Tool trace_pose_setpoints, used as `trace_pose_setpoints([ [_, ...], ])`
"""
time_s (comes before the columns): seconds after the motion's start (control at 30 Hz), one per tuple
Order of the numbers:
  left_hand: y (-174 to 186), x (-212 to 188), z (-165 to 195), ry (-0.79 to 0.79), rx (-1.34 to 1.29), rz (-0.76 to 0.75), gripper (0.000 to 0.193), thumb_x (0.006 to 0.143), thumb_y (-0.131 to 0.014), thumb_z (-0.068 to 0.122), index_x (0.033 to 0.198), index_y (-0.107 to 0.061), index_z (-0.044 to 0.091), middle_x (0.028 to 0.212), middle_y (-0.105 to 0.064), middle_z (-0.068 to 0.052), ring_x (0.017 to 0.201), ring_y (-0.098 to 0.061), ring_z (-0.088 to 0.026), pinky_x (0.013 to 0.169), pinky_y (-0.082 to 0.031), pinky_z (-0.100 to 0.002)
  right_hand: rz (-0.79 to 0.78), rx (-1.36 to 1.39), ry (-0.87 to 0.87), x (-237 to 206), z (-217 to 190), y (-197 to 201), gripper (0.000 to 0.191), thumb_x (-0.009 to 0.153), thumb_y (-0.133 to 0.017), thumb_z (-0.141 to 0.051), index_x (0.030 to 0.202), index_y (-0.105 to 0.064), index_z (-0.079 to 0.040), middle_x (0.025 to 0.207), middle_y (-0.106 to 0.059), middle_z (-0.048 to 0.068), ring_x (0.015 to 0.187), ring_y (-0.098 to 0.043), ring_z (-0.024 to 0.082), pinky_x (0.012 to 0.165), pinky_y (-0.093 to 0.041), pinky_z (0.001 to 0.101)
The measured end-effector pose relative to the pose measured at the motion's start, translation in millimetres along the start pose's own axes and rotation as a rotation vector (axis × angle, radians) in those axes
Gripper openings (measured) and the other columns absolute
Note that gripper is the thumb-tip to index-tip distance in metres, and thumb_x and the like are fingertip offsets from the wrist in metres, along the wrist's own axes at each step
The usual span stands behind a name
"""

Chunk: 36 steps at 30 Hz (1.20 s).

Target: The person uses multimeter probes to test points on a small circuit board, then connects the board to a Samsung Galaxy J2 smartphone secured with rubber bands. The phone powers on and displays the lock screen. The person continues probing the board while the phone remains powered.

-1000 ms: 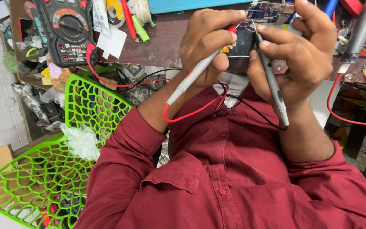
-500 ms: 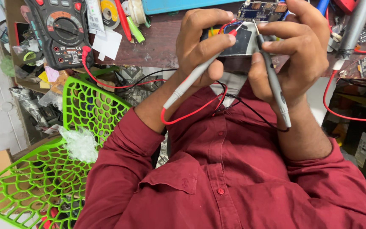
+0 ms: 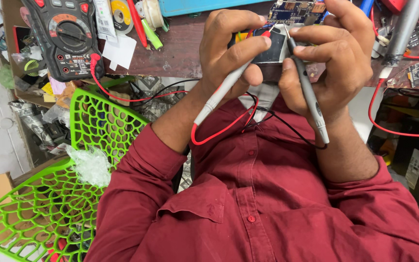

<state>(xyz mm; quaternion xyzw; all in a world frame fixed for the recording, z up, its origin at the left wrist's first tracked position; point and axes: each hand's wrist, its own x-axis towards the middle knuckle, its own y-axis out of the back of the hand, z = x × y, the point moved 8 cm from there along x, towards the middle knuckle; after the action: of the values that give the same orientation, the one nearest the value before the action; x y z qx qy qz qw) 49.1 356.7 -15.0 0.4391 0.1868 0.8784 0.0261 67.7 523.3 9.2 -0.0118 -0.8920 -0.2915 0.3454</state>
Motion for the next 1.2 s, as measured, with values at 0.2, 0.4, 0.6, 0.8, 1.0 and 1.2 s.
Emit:
trace_pose_setpoints([
  [0.2, 0.6, 0.1, 0.2, 0.001, 0.014, -0.009, 0.053, 0.105, -0.043, 0.061, 0.116, -0.064, 0.014, 0.117, -0.064, -0.010, 0.101, -0.065, -0.026, 0.086, -0.052, -0.039, -0.003, 0.010, 0.020, 0.8, -1.5, -0.3, 0.020, 0.085, -0.080, 0.000, 0.094, -0.063, 0.001, 0.107, -0.076, 0.018, 0.128, -0.058, 0.040, 0.091, -0.054, 0.0441],
  [0.4, 0.7, 1.7, 1.6, -0.009, 0.016, -0.019, 0.053, 0.105, -0.044, 0.060, 0.115, -0.065, 0.013, 0.115, -0.063, -0.010, 0.100, -0.064, -0.026, 0.089, -0.051, -0.041, -0.008, 0.022, 0.030, 1.0, -1.1, -0.2, 0.020, 0.086, -0.081, 0.001, 0.095, -0.063, 0.001, 0.108, -0.076, 0.019, 0.128, -0.058, 0.040, 0.089, -0.055, 0.0438],
  [0.6, 1.4, 2.9, 4.4, -0.039, 0.001, -0.008, 0.052, 0.104, -0.046, 0.059, 0.113, -0.065, 0.011, 0.111, -0.063, -0.009, 0.099, -0.065, -0.026, 0.087, -0.052, -0.041, -0.006, 0.018, 0.026, 0.3, -1.5, -0.2, 0.020, 0.083, -0.081, 0.001, 0.092, -0.063, 0.001, 0.106, -0.076, 0.019, 0.127, -0.058, 0.039, 0.089, -0.054, 0.0441],
  [0.8, 0.9, 3.0, 2.9, -0.039, 0.005, 0.016, 0.052, 0.104, -0.045, 0.059, 0.114, -0.064, 0.012, 0.111, -0.062, -0.008, 0.100, -0.066, -0.026, 0.088, -0.053, -0.040, -0.011, 0.020, 0.026, 1.1, -1.3, -0.8, 0.020, 0.085, -0.082, 0.000, 0.094, -0.064, 0.001, 0.107, -0.076, 0.018, 0.129, -0.057, 0.039, 0.091, -0.055, 0.0436],
  [1.0, 0.3, 2.0, 1.9, -0.032, 0.016, 0.001, 0.050, 0.104, -0.046, 0.058, 0.114, -0.065, 0.012, 0.111, -0.063, -0.008, 0.099, -0.065, -0.025, 0.088, -0.053, -0.040, -0.010, 0.021, 0.036, 1.3, -1.6, 0.0, 0.020, 0.085, -0.082, 0.000, 0.094, -0.064, 0.001, 0.106, -0.076, 0.019, 0.128, -0.057, 0.039, 0.090, -0.055, 0.0442],
  [1.2, 0.3, 1.8, 1.7, -0.029, 0.010, 0.001, 0.050, 0.104, -0.047, 0.058, 0.113, -0.065, 0.012, 0.110, -0.062, -0.008, 0.099, -0.065, -0.025, 0.088, -0.052, -0.040, -0.014, 0.013, 0.036, 1.5, -2.3, -0.3, 0.020, 0.084, -0.082, 0.001, 0.093, -0.064, 0.001, 0.106, -0.076, 0.019, 0.128, -0.057, 0.039, 0.089, -0.055, 0.0434],
])
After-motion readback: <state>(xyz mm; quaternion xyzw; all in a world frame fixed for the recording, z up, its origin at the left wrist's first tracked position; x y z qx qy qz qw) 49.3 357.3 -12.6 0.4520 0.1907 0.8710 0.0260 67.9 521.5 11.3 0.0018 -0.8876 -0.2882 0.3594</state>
